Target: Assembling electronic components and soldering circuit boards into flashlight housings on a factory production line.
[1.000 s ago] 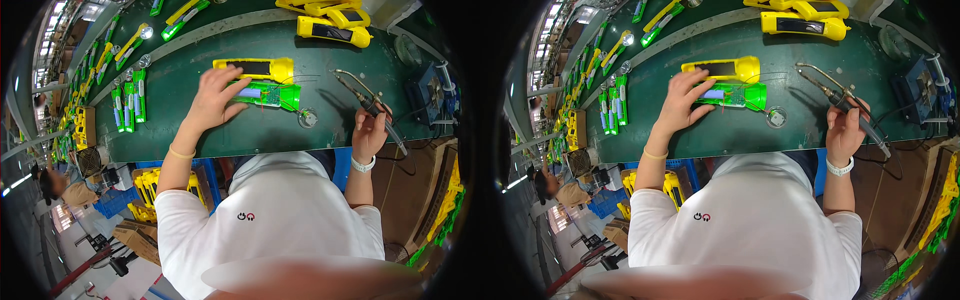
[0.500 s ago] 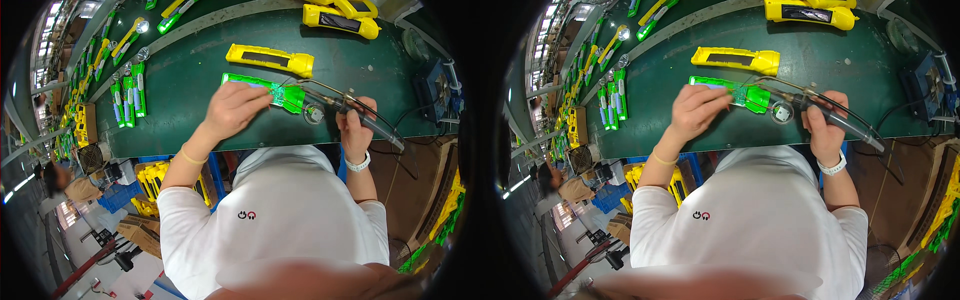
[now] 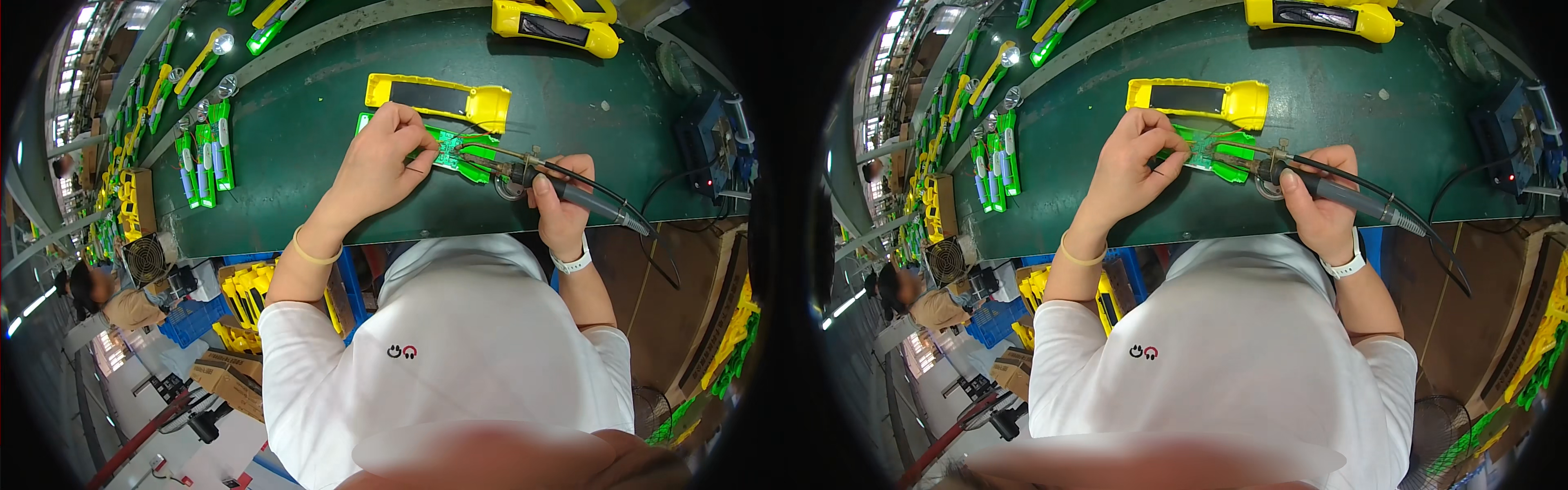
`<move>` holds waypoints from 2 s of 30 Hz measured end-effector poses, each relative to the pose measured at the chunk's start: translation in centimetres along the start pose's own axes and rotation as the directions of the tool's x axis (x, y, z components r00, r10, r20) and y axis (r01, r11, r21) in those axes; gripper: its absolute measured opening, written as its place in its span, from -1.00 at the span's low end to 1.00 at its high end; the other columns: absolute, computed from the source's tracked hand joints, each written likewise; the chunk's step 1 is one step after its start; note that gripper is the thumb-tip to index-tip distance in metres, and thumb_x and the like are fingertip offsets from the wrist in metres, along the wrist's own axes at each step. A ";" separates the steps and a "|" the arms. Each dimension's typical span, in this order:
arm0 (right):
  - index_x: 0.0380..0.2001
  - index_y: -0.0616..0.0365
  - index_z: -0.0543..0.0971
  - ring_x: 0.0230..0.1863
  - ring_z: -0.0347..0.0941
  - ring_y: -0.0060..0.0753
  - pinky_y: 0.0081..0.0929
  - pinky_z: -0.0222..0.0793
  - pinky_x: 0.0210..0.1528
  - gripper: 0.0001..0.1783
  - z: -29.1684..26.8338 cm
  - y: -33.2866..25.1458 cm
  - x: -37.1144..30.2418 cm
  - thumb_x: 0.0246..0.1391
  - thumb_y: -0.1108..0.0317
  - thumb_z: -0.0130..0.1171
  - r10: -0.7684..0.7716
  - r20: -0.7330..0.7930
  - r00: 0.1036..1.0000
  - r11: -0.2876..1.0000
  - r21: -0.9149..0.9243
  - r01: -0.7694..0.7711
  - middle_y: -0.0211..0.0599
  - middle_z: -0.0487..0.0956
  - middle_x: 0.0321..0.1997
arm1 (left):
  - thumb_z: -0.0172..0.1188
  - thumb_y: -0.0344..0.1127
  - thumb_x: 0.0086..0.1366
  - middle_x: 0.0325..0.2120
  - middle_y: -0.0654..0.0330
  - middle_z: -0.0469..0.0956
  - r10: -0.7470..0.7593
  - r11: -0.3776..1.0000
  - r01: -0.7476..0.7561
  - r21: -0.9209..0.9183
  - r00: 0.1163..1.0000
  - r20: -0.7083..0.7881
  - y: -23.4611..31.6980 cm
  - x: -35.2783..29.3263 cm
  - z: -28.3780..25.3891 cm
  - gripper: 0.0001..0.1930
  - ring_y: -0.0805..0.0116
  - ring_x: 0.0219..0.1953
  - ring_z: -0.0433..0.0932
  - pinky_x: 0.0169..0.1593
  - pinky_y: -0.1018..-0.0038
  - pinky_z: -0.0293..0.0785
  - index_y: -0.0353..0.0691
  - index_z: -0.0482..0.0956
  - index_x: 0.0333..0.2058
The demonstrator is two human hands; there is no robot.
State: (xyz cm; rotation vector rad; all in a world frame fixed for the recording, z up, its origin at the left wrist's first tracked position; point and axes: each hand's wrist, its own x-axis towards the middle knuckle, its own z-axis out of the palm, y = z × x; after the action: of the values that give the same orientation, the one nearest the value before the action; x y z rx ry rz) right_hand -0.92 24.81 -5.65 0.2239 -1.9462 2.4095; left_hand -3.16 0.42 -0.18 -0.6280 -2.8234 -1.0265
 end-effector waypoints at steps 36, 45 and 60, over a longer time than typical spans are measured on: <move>-0.27 0.15 0.21 -0.61 0.30 -0.62 -0.69 0.24 -0.57 -0.73 0.5 -1.0 -1.0 0.06 0.47 0.10 0.070 -0.070 0.995 0.980 0.192 -0.055 -0.32 0.37 -0.46 | 0.25 -0.51 0.01 -0.57 0.30 0.43 -0.014 0.978 0.025 -0.207 0.998 0.055 0.6 -1.4 -2.5 -0.89 0.48 -0.51 0.37 -0.44 0.62 0.28 -0.25 0.57 -0.42; -0.29 0.17 0.19 -0.64 0.28 -0.66 -0.70 0.24 -0.61 -0.72 0.5 -0.2 -1.0 0.05 0.53 0.10 0.003 -0.073 0.997 0.985 0.171 0.010 -0.33 0.38 -0.50 | 0.25 -0.54 -0.11 -0.53 0.21 0.44 0.340 0.929 -0.334 0.161 0.940 -0.007 -0.4 0.2 -0.6 -0.77 0.26 -0.43 0.47 -0.40 0.44 0.44 -0.19 0.58 -0.39; -0.29 0.19 0.21 -0.59 0.29 -0.72 -0.74 0.24 -0.56 -0.69 0.6 -0.1 -1.0 0.02 0.50 0.15 0.048 -0.010 0.999 0.996 0.072 -0.047 -0.34 0.39 -0.46 | 0.23 -0.48 -0.13 -0.52 0.26 0.43 0.405 0.851 -0.440 0.286 0.897 0.177 0.1 1.0 -1.2 -0.78 0.34 -0.45 0.44 -0.45 0.50 0.42 -0.13 0.58 -0.41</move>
State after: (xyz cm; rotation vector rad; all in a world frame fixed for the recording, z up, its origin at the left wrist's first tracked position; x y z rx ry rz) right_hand 0.10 24.34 -5.58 0.1663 -1.8836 2.5072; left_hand -4.14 0.11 0.98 -1.2224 -2.6575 -0.4559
